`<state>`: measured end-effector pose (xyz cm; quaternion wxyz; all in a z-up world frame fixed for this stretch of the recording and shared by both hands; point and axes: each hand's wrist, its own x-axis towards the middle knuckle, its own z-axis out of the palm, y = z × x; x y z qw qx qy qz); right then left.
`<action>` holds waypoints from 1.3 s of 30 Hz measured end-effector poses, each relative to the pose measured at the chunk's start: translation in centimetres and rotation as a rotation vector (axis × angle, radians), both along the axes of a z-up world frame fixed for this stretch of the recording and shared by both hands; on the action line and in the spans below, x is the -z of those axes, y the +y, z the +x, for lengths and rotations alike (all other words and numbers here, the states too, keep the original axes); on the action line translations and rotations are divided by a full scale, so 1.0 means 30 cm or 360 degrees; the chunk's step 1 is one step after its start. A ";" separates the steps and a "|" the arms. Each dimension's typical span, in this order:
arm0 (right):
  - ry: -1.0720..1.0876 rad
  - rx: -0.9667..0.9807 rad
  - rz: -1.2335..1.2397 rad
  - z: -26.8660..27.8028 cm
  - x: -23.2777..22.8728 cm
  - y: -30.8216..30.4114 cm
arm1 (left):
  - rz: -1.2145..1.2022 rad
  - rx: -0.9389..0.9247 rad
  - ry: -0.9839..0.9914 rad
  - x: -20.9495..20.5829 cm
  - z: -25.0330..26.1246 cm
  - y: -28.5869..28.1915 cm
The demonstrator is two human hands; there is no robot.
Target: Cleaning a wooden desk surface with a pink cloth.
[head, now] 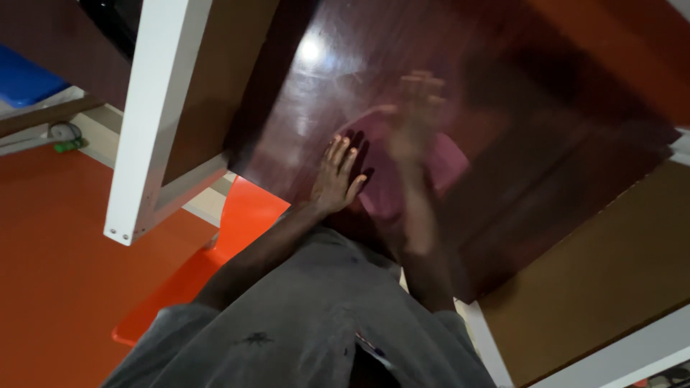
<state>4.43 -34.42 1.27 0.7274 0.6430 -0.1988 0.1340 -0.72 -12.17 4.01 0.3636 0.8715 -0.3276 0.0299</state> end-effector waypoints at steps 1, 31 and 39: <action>-0.0186 -0.0397 0.1387 -0.058 0.025 -0.091 | 0.0048 0.0005 0.0017 0.007 0.003 0.013; 0.1107 -0.1062 0.3211 0.266 -0.035 0.391 | 0.0066 -0.0293 0.0006 0.247 0.034 0.253; 0.0713 -0.0645 0.2812 0.456 -0.051 0.032 | 0.0360 -0.0344 0.0182 0.173 0.131 0.207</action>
